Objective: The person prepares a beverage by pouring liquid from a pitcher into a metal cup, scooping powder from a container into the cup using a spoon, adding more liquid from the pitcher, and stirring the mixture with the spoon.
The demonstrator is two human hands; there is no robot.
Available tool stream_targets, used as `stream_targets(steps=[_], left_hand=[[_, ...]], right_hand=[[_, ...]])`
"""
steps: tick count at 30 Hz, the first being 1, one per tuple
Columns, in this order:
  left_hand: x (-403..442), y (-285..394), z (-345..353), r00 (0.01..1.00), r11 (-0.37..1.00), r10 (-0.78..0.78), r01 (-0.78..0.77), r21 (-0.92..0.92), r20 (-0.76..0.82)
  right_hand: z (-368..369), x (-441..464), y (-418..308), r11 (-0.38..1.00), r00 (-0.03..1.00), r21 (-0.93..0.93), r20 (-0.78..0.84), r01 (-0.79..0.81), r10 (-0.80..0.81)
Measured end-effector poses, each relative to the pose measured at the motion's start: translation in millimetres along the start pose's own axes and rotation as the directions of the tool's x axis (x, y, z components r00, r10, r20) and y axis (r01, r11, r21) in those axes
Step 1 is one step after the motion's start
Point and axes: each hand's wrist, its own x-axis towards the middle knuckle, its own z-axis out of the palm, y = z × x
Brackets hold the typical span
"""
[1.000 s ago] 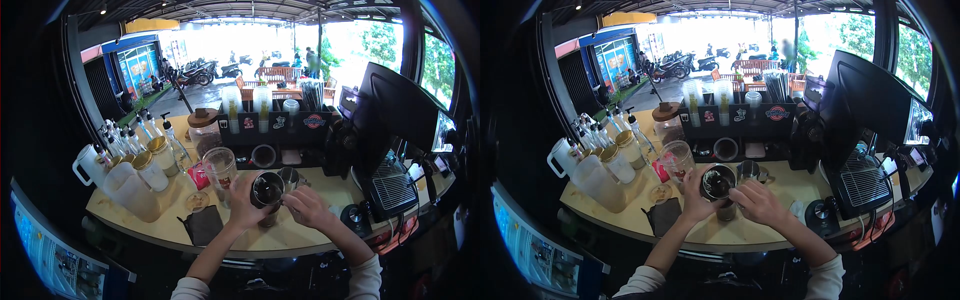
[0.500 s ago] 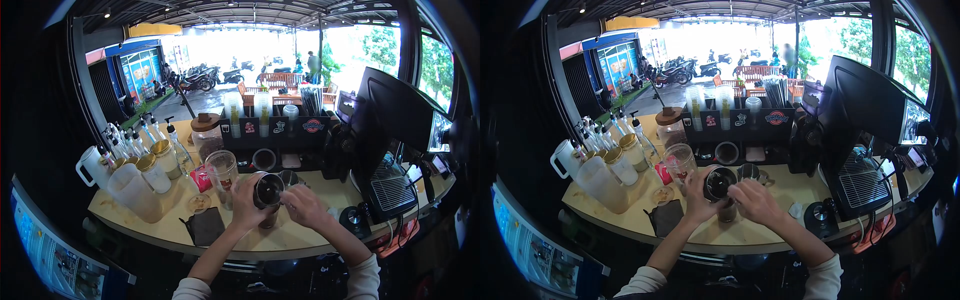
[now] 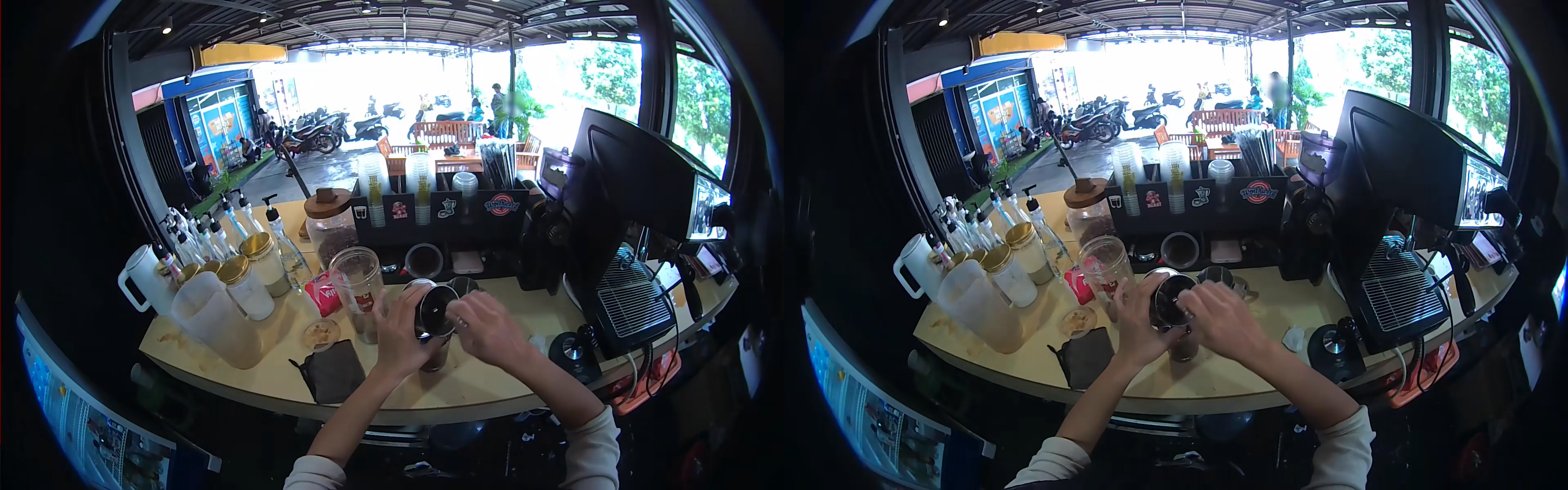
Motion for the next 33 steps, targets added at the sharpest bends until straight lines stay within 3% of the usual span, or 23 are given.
stream_targets(steps=[2,5,8,15,17,22,24,27,30,31,33], left_hand=[[0.9,0.7,-0.2,1.000,1.000,0.009,-0.009,-0.003,0.000],[0.5,-1.1,0.1,1.000,1.000,0.020,-0.021,-0.015,-0.008],[1.6,1.4,-0.8,1.000,0.999,0.021,-0.021,-0.025,-0.015],[-0.6,1.4,0.0,1.000,0.999,-0.005,0.003,-0.046,-0.029],[-0.6,1.0,0.0,1.000,0.999,-0.008,0.007,-0.044,-0.025],[-1.6,-2.9,-0.3,0.999,0.998,-0.025,0.023,-0.062,-0.031],[-0.5,-2.4,-1.9,0.999,0.994,-0.032,0.031,-0.109,-0.008],[-0.2,-9.2,-2.7,0.999,0.991,-0.043,0.043,-0.123,0.004],[0.8,-14.5,-1.5,0.997,0.975,-0.071,0.075,-0.209,0.028],[0.5,-16.4,1.6,0.995,0.952,-0.092,0.098,-0.291,0.035],[-0.3,-22.0,4.3,0.994,0.953,-0.098,0.108,-0.282,0.051]], right_hand=[[-1.3,4.1,1.3,0.993,0.991,-0.009,-0.072,-0.117,0.116],[2.9,1.1,-4.8,0.998,0.998,0.001,0.024,-0.057,0.057],[-0.7,3.5,0.1,0.994,0.995,-0.056,-0.054,-0.091,0.088],[1.5,-0.3,-2.8,0.998,0.999,-0.039,-0.011,-0.042,0.042],[-2.0,4.8,-4.3,0.984,0.982,0.034,-0.058,-0.177,0.179],[-0.8,4.0,-4.0,0.992,0.991,0.043,-0.066,-0.118,0.121],[-0.4,2.3,-3.5,0.990,0.984,0.036,-0.109,-0.137,0.140],[0.8,-1.8,-6.4,0.993,0.995,0.070,0.026,-0.097,0.095],[0.1,0.2,1.5,0.992,0.987,0.064,-0.114,-0.109,0.116],[0.1,0.2,0.8,0.978,0.979,0.101,-0.082,-0.181,0.189],[3.0,-2.1,2.3,0.987,0.990,0.098,-0.042,-0.130,0.134]])
